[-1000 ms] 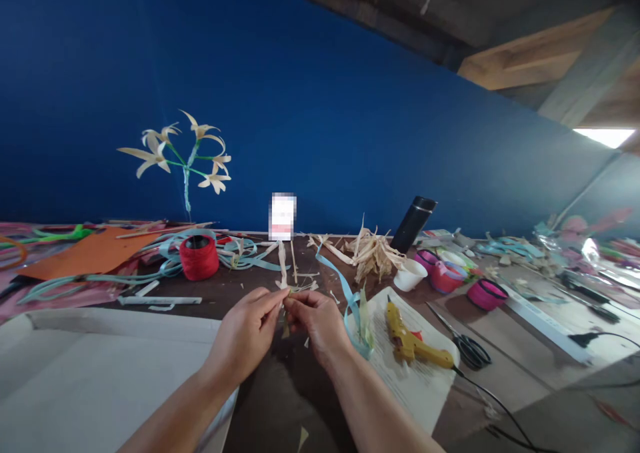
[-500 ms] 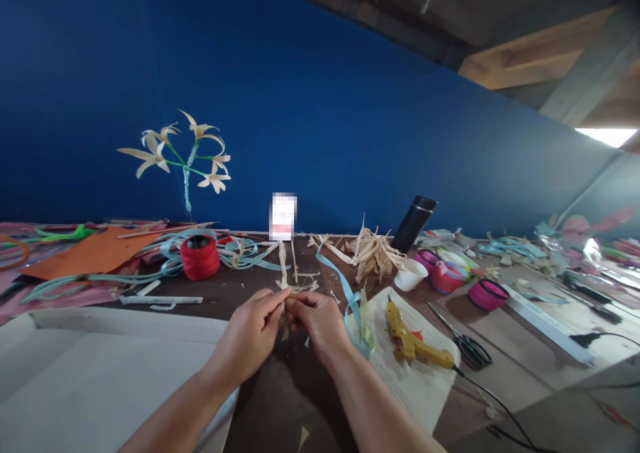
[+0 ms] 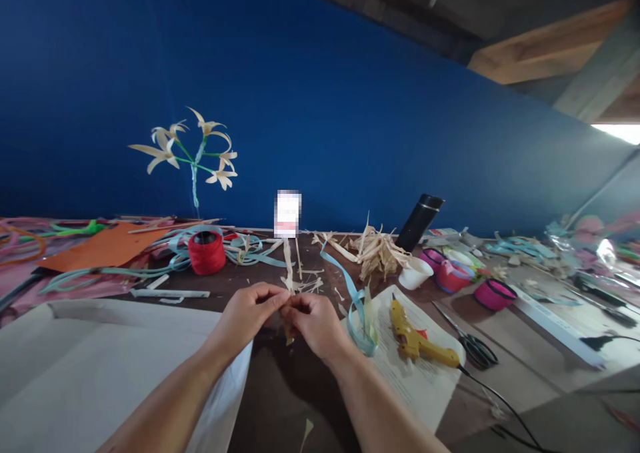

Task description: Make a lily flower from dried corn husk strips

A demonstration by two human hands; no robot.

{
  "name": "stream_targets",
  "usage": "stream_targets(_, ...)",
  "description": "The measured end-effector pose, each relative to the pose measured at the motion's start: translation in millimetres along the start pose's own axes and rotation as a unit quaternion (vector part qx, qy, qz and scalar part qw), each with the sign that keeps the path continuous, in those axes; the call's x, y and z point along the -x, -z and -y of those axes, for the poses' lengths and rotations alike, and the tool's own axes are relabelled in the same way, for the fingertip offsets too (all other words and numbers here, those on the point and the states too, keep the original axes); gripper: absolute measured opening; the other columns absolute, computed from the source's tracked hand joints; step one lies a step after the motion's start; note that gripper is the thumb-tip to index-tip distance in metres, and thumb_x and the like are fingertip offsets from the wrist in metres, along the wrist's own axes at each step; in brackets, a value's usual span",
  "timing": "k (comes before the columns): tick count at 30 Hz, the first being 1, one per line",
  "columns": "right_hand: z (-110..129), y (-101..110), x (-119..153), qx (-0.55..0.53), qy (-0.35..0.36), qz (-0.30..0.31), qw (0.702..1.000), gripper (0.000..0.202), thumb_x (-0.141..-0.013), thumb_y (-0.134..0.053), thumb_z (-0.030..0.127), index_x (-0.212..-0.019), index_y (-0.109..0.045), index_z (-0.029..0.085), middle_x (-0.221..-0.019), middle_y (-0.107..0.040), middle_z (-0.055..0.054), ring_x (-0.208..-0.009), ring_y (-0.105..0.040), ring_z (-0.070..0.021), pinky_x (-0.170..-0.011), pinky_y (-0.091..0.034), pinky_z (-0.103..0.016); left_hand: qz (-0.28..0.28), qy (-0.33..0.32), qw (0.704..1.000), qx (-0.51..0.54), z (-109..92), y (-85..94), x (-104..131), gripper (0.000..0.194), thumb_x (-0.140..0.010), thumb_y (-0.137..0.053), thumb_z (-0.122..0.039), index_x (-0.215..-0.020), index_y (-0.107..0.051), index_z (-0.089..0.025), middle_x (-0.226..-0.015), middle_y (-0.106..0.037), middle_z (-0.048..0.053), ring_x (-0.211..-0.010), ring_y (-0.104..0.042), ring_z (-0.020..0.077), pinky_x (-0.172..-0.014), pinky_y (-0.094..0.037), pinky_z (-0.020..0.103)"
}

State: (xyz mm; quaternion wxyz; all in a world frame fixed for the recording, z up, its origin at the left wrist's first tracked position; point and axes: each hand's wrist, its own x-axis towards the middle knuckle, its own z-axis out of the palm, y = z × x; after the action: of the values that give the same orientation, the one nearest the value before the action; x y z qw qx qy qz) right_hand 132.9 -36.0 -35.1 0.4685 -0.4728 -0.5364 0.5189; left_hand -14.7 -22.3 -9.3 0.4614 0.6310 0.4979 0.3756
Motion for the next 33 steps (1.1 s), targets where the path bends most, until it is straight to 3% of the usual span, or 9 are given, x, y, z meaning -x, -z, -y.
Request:
stream_targets(5, 1.6, 0.1, 1.0, -0.058, -0.044, 0.034, 0.997, 0.022, -0.062, -0.072, 0.033, -0.064, -0.06, 0.014, -0.05, -0.055, 0.004, -0.043, -0.048, -0.0082, -0.045, -0.042, -0.022, 0.016, 0.036, 0.997, 0.068, 4.1, -1.5, -0.6, 0.028, -0.07, -0.062, -0.042, -0.075, -0.067, -0.015, -0.065, -0.061, 0.0, -0.052, -0.045, 0.0094, -0.05, -0.035, 0.021)
stream_targets(10, 4.3, -0.2, 2.1, -0.094, -0.071, 0.043, 0.992, 0.029, -0.057, -0.076, 0.036, -0.065, -0.06, 0.013, -0.052, -0.053, 0.004, -0.047, -0.049, -0.0079, -0.045, -0.042, -0.02, 0.005, 0.04, 0.997, 0.07, 7.7, -1.5, -2.5, 0.03, -0.068, -0.063, -0.044, -0.069, -0.064, -0.014, -0.056, -0.055, -0.002, -0.05, -0.042, 0.0092, -0.048, -0.031, 0.021)
stream_targets(18, 6.6, -2.9, 4.0, -0.102, -0.061, 0.056, 0.991, 0.029, -0.061, -0.075, 0.037, -0.069, -0.061, 0.014, -0.054, -0.055, 0.004, -0.048, -0.05, -0.0078, -0.048, -0.044, -0.02, 0.005, 0.023, 0.997, 0.079, 11.0, -3.7, -2.0, 0.036, -0.07, -0.059, -0.05, -0.066, -0.058, -0.014, -0.05, -0.045, -0.006, -0.047, -0.038, 0.0086, -0.047, -0.027, 0.021)
stream_targets(27, 4.5, -3.3, 4.1, -0.139, -0.08, 0.054, 0.986, 0.029, -0.058, -0.078, 0.035, -0.072, -0.065, 0.014, -0.059, -0.058, 0.003, -0.05, -0.053, -0.0085, -0.05, -0.047, -0.022, 0.0, 0.01, 0.999, 0.042, 8.2, -2.4, -1.5, 0.036, -0.072, -0.056, -0.05, -0.064, -0.058, -0.015, -0.049, -0.044, -0.006, -0.048, -0.037, 0.0089, -0.046, -0.027, 0.02)
stream_targets(33, 3.1, -1.4, 3.3, -0.15, -0.089, 0.058, 0.983, 0.032, -0.057, -0.078, 0.037, -0.077, -0.07, 0.013, -0.058, -0.058, 0.003, -0.05, -0.052, -0.0079, -0.053, -0.047, -0.024, -0.014, -0.029, 0.999, -0.012, 5.7, 0.0, -1.9, 0.033, -0.075, -0.053, -0.047, -0.066, -0.06, -0.016, -0.054, -0.054, -0.003, -0.053, -0.045, 0.0115, -0.053, -0.034, 0.022)
